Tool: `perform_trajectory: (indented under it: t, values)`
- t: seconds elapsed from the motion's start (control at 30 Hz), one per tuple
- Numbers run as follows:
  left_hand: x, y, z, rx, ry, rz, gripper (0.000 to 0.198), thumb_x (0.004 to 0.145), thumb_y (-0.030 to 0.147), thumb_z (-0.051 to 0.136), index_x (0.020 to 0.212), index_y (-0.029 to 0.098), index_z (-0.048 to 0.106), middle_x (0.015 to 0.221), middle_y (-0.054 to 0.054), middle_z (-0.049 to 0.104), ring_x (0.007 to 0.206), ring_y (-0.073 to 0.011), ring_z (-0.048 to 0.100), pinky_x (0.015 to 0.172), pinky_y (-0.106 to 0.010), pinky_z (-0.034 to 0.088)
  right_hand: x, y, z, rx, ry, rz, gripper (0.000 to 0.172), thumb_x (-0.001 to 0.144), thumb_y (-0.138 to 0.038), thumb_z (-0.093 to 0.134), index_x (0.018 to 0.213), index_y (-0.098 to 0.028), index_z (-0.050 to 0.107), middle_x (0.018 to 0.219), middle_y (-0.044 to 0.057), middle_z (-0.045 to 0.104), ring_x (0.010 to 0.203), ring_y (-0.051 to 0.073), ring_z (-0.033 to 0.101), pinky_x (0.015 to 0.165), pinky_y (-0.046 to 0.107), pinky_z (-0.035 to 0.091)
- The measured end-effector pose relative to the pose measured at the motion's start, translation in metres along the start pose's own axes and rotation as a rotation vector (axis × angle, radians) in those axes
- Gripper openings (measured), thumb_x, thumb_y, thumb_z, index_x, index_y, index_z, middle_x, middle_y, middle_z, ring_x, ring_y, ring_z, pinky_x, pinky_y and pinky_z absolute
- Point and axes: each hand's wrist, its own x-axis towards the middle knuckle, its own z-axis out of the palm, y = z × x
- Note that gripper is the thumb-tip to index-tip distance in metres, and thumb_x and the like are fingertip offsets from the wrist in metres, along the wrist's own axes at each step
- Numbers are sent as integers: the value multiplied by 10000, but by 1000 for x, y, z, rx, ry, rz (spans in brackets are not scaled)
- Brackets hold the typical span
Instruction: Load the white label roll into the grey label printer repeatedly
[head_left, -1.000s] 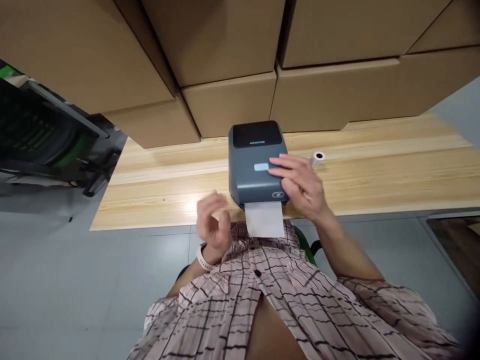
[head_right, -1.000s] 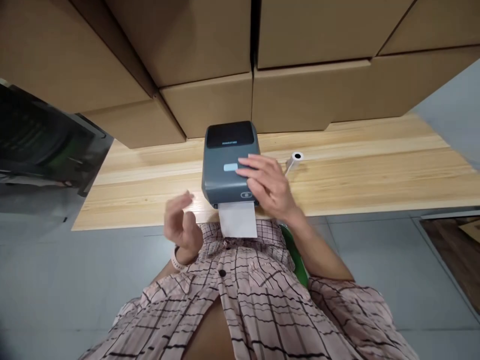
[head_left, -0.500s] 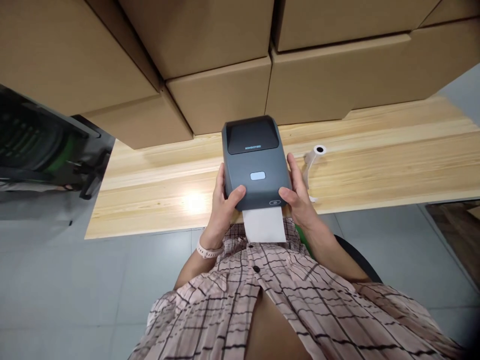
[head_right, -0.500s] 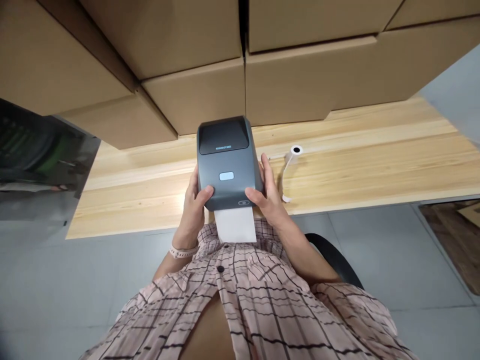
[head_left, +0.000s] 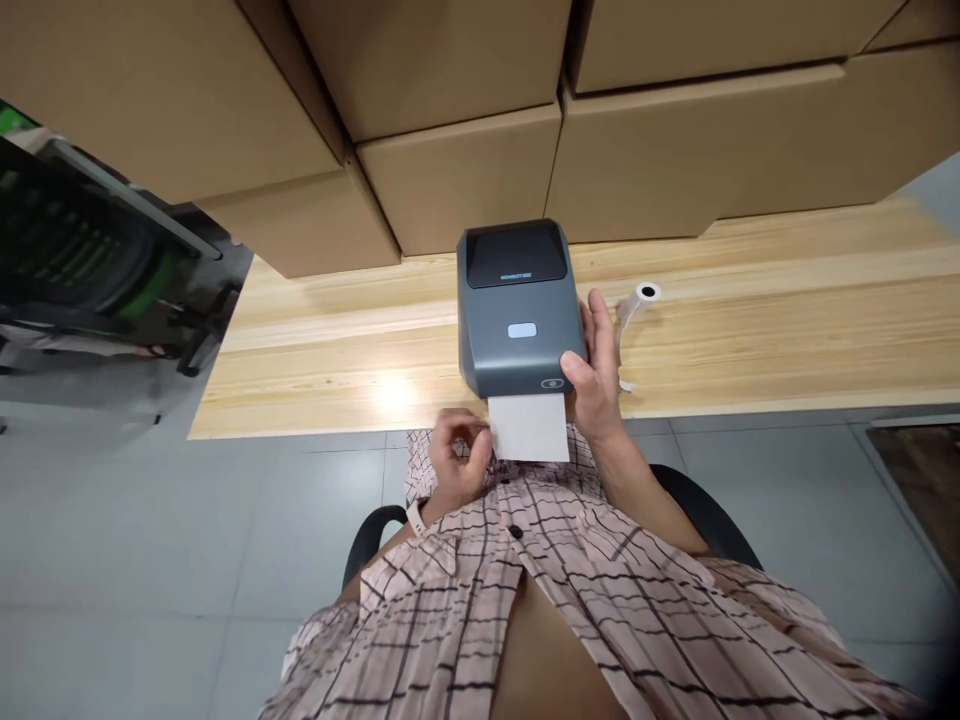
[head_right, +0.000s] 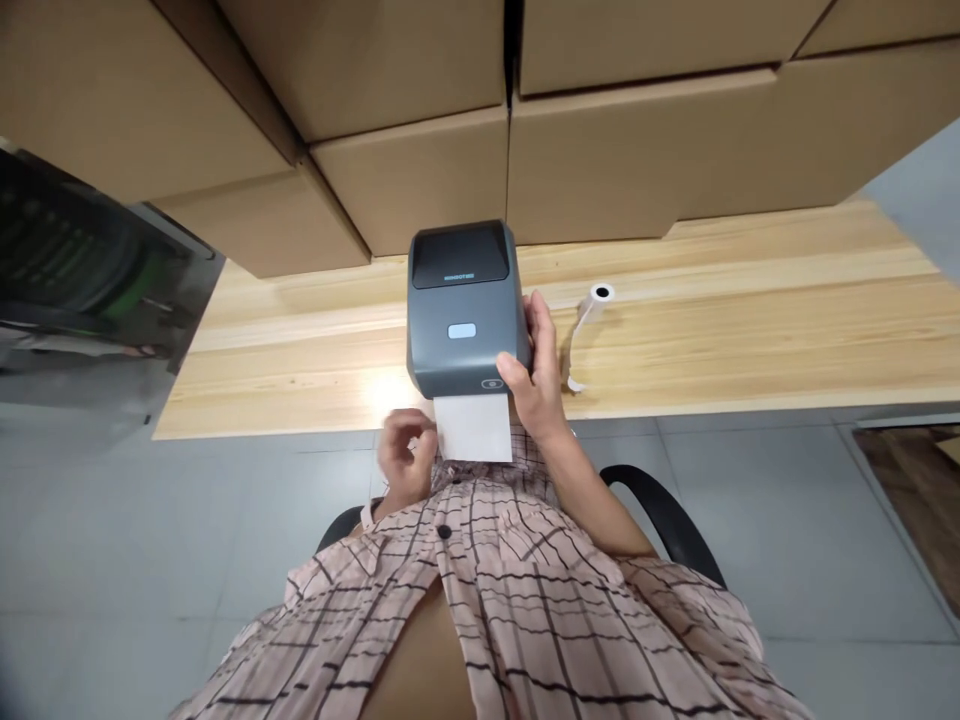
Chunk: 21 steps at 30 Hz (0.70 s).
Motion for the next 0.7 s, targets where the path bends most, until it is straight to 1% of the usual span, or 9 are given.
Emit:
perform_trajectory:
  t: [0.07, 0.13, 0.2, 0.3, 0.33, 0.4, 0.5, 0.6, 0.7]
  values:
    - [-2, 6, -3, -65, -238, -295, 377, 926, 527, 728, 773, 200, 622, 652, 38, 577, 559, -95, 517, 536, -232, 459, 0, 2, 0, -19, 6, -22, 838, 971, -663, 559, 1684, -328, 272, 1749, 114, 367, 1638, 319, 342, 1317, 588, 342]
    - [7, 17, -3, -172, -418, -549, 474, 877, 619, 753, 716, 194, 616, 591, 44, 556, 500, -84, 481, 478, -225, 424, 1, 3, 0, -28, 6, -38, 818, 980, -643, 555, 1680, -321, 281, 1742, 118, 378, 1635, 318, 346, 1308, 585, 359]
    - [19, 28, -2, -292, -494, -680, 506, 809, 671, 798, 726, 193, 651, 591, 40, 577, 453, -71, 449, 416, -217, 379, 1, 2, 0, -26, -9, -39, 822, 984, -628, 558, 1685, -323, 257, 1741, 120, 380, 1632, 313, 355, 1303, 582, 371]
    - [27, 34, 1, -396, -545, -735, 510, 764, 683, 835, 764, 193, 693, 593, 37, 596, 413, -58, 412, 372, -213, 337, 2, -8, -2, -76, -8, -69, 800, 1005, -586, 547, 1692, -333, 222, 1736, 122, 388, 1614, 311, 391, 1276, 591, 415]
    - [28, 33, 1, -394, -554, -734, 509, 767, 681, 835, 762, 192, 691, 594, 35, 599, 414, -60, 420, 376, -215, 342, 3, -14, -2, -135, 3, -103, 734, 1020, -551, 534, 1674, -344, 274, 1741, 107, 383, 1616, 314, 385, 1276, 605, 409]
    - [26, 29, 0, -333, -553, -691, 524, 778, 666, 837, 695, 185, 645, 569, 38, 571, 434, -64, 439, 407, -214, 357, 5, -28, -4, -312, 24, -223, 521, 1047, -463, 507, 1561, -381, 481, 1754, 32, 371, 1639, 328, 328, 1303, 650, 337]
    - [22, 21, -8, -195, -442, -539, 521, 848, 605, 811, 653, 179, 583, 557, 50, 518, 500, -69, 450, 494, -212, 392, 11, -48, -6, -577, -25, -411, 331, 1052, -440, 520, 1337, -418, 686, 1737, -82, 402, 1654, 371, 266, 1330, 710, 196]
    - [22, 14, -20, -93, -209, -353, 342, 961, 530, 718, 935, 189, 700, 736, 14, 639, 629, -103, 560, 610, -233, 492, 17, -61, -7, -687, -113, -442, 344, 1065, -538, 496, 1330, -434, 688, 1698, -84, 470, 1631, 394, 314, 1316, 746, 160]
    - [29, 6, -28, 7, -18, -119, 322, 1029, 450, 634, 1268, 238, 672, 1147, -77, 721, 940, -170, 691, 764, -287, 583, 25, -68, -6, -738, -170, -425, 346, 1082, -565, 455, 1249, -397, 708, 1659, -58, 529, 1636, 390, 315, 1311, 766, 118]
